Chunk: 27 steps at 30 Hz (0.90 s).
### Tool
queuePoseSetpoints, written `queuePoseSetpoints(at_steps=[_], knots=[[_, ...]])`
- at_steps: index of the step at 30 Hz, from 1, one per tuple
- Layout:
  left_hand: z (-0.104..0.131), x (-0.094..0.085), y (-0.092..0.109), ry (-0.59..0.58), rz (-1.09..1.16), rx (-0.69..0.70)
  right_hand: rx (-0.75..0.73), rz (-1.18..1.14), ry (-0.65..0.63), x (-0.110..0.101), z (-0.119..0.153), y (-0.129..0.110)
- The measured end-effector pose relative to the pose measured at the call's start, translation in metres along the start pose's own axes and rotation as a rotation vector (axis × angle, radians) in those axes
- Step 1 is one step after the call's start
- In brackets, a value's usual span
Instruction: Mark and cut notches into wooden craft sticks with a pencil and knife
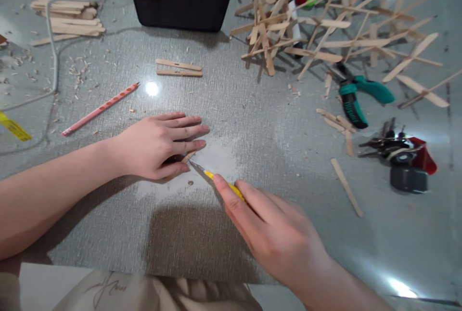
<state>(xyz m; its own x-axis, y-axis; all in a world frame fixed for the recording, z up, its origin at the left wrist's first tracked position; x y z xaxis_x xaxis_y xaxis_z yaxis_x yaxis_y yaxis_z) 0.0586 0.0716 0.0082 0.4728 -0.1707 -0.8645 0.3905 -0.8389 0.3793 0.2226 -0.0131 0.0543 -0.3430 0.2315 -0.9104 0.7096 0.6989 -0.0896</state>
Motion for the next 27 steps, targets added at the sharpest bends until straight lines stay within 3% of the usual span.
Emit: queuePoseSetpoints(at_steps=[10, 27], knots=[[-0.004, 0.002, 0.004, 0.089, -0.032, -0.017, -0.012, 0.028, 0.014, 0.0, -0.002, -0.001], [-0.002, 0.003, 0.005, 0.069, -0.032, -0.04, -0.009, 0.0, 0.018, 0.001, 0.005, -0.001]])
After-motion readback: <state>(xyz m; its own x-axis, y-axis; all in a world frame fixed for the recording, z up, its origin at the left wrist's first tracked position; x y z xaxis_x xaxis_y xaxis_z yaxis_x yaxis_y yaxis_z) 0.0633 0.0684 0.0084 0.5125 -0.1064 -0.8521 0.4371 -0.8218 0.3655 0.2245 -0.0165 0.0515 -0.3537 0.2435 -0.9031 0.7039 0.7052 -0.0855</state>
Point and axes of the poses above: each hand's wrist, its own z-axis away from the middle knuckle, its own x-axis out of the palm, y = z × x, the point moved 7 cm from there along -z, towards the middle knuckle, and after that the axes turned 13 degrees about y, right-handed, at the moved point
